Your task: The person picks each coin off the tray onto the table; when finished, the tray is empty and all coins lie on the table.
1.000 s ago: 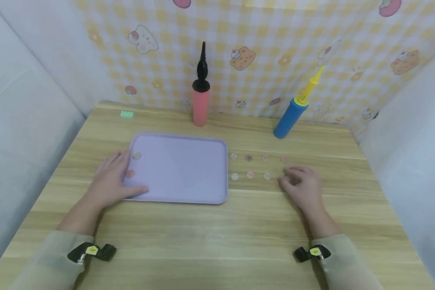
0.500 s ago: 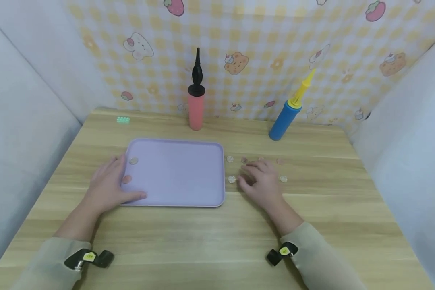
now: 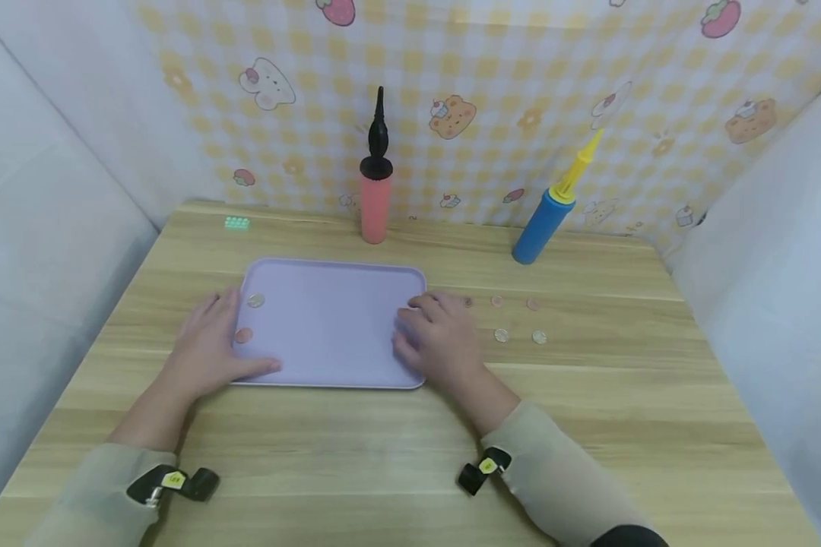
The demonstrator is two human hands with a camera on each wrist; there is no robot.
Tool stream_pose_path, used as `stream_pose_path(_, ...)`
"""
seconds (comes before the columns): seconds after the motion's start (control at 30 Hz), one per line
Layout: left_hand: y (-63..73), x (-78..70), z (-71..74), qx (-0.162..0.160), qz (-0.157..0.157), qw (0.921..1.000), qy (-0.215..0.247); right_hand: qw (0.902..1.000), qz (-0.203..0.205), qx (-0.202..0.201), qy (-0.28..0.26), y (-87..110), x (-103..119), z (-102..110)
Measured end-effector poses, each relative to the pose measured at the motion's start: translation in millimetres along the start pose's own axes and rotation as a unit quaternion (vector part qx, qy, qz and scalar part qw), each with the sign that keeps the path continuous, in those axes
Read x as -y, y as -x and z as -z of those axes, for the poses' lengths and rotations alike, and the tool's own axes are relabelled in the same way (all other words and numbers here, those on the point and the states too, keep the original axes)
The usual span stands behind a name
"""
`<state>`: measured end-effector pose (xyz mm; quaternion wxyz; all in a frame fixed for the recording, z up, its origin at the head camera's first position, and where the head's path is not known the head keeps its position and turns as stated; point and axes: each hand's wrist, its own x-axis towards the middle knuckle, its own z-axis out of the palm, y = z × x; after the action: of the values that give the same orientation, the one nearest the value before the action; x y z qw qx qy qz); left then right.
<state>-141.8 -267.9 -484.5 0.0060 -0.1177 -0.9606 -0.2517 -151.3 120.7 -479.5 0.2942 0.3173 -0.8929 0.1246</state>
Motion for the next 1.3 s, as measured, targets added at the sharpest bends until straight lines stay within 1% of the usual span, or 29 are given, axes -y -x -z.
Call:
stream_pose_path(0.1,-0.5,0.6,-0.5,-0.001,0.0,1.0,0.004,0.9996,0.028,-0.003,0.002,-10.8,14.1,-9.9)
stream_pose_path(0.17,-1.2,1.0,-1.5,-0.002,-0.002,1.0,0.008,0.9993,0.037,-0.001,-0.003,-17.9,23.8,-15.1)
stream_pose_path(0.4,-1.5,-0.5,-3.9,-0.001,-0.008,0.9999,0.015,0.9985,0.05,0.022,-0.006,-41.0,59.6,-31.8)
stream_pose_path(0.5,-1.7,-1.3,-4.0,0.0,-0.011,0.9998,0.015,0.9978,0.049,0.041,-0.016,-49.6,76.5,-39.9)
stream_pose_path(0.6,-2.0,-1.9,-3.1,0.004,-0.015,0.9997,0.02,0.9963,0.036,0.072,-0.03,-57.2,95.6,-48.4)
stream_pose_path(0.73,-0.6,-1.7,0.3,0.014,-0.01,0.9994,0.031,0.9915,0.002,0.122,-0.045,-68.9,121.3,-58.9)
stream_pose_path(0.93,2.4,-0.1,3.2,0.018,-0.004,0.9996,0.02,0.9826,-0.035,0.18,-0.028,-86.7,150.3,-71.5)
stream_pose_path(1.1,3.0,1.0,3.1,0.013,-0.017,0.9997,0.01,0.9736,-0.075,0.214,-0.027,-98.1,160.5,-83.4)
stream_pose_path(1.2,2.9,1.7,3.7,0.01,-0.019,0.9997,0.009,0.9693,-0.097,0.223,-0.038,-103.1,161.9,-88.0)
stream_pose_path(1.3,2.7,2.1,4.8,0.012,-0.014,0.9998,0.01,0.9672,-0.103,0.228,-0.043,-106.0,162.1,-89.1)
